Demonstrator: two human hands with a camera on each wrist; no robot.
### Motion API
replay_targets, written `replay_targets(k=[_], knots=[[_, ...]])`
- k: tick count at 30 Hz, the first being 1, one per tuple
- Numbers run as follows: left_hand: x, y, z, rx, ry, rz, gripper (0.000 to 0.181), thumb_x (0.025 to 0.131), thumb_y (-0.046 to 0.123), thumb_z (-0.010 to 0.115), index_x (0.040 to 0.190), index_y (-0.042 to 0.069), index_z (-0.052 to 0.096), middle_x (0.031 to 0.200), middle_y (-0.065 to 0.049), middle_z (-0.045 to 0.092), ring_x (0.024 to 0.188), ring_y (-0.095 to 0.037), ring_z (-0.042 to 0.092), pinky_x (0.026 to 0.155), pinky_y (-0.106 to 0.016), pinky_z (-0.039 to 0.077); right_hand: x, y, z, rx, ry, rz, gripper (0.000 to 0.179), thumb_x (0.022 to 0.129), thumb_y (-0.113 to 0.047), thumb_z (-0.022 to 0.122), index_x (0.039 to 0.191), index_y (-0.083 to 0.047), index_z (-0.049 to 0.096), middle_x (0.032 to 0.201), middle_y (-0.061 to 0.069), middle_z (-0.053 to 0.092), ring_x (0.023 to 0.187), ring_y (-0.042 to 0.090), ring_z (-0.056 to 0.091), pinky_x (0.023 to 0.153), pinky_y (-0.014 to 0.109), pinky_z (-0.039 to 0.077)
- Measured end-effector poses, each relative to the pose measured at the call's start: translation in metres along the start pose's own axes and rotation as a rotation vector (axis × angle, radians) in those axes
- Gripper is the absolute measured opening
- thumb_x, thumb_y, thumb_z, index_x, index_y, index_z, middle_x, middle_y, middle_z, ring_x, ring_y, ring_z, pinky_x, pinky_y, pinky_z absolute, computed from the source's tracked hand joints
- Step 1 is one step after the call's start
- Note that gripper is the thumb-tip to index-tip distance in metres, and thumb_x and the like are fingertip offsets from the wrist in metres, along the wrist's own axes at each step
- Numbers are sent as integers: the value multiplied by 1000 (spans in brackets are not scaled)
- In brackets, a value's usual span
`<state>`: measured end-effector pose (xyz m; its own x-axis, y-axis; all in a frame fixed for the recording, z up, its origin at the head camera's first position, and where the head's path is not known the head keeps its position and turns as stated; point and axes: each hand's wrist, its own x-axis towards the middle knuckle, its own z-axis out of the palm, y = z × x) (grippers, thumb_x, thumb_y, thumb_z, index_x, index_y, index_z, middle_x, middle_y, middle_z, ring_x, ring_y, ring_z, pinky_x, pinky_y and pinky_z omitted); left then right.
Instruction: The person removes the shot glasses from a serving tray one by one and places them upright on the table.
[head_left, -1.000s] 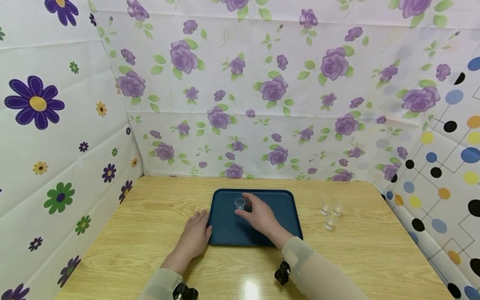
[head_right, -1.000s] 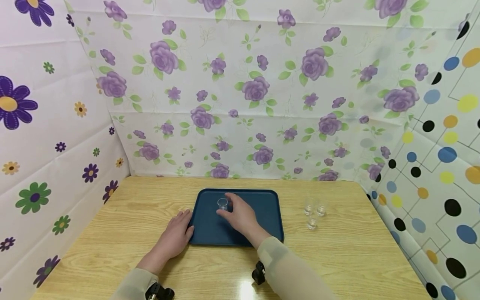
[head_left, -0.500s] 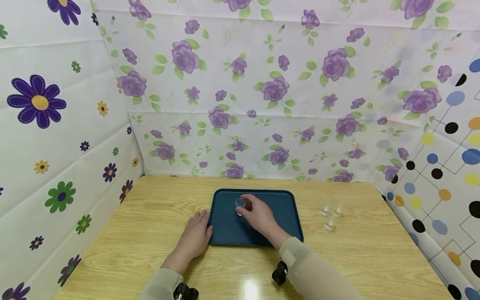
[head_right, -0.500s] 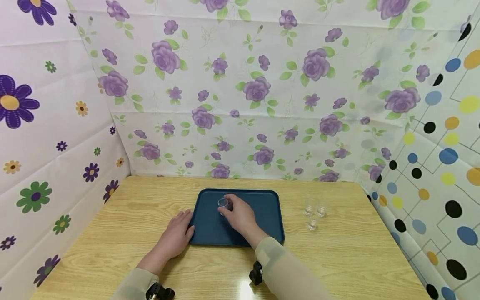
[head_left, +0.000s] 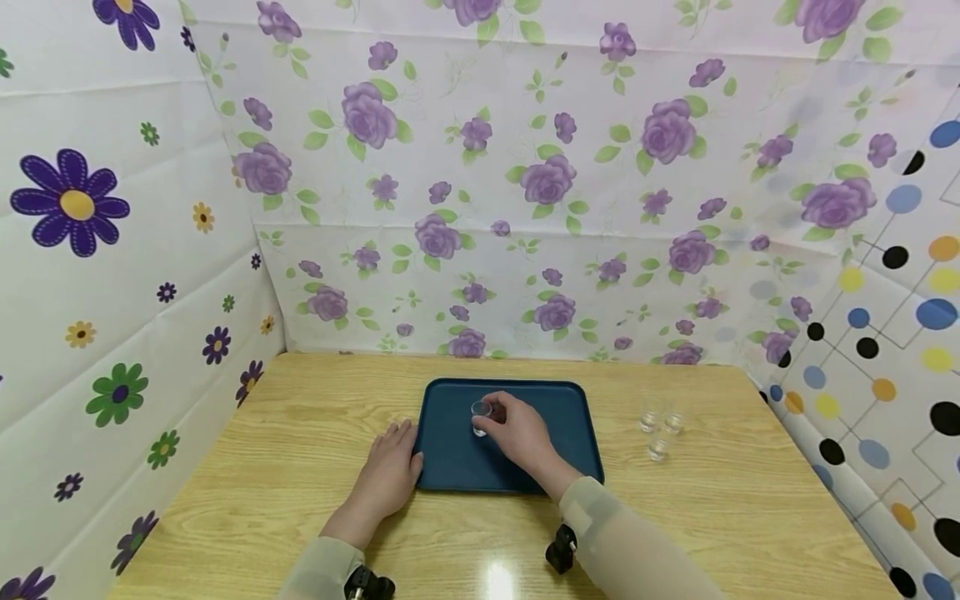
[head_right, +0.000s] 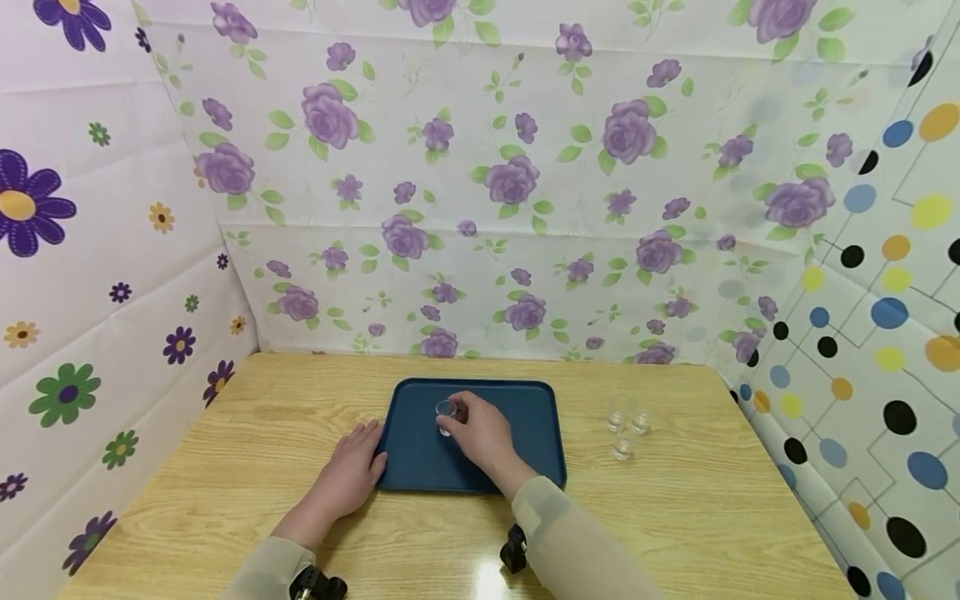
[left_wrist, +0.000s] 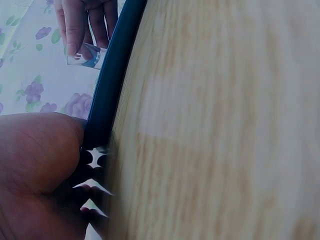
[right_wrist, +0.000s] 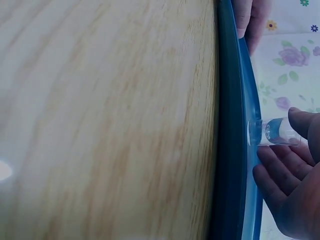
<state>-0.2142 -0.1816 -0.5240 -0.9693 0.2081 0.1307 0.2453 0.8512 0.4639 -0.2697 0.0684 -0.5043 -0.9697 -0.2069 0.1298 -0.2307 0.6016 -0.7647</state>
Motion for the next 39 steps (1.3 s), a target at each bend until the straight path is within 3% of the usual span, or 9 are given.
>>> replay_targets(k=[22, 39], knots=[[-1, 1, -5, 15, -24, -8, 52, 114, 9, 60, 159, -14, 47, 166, -35, 43, 159, -55, 32, 130, -70, 25, -31, -2, -46, 10, 20, -5, 33, 102, -40, 83, 128, -21, 77, 113, -8, 77, 103, 12, 73, 91, 44, 64], [-1, 1, -5, 9, -30, -2, 52, 114, 8, 60, 159, -14, 47, 166, -35, 42, 159, -55, 31, 129, -70, 25, -59, 6, -84, -2, 59, 44, 31, 100, -36, 86, 125, -20, 77, 112, -7, 77, 102, 13, 75, 92, 44, 65]])
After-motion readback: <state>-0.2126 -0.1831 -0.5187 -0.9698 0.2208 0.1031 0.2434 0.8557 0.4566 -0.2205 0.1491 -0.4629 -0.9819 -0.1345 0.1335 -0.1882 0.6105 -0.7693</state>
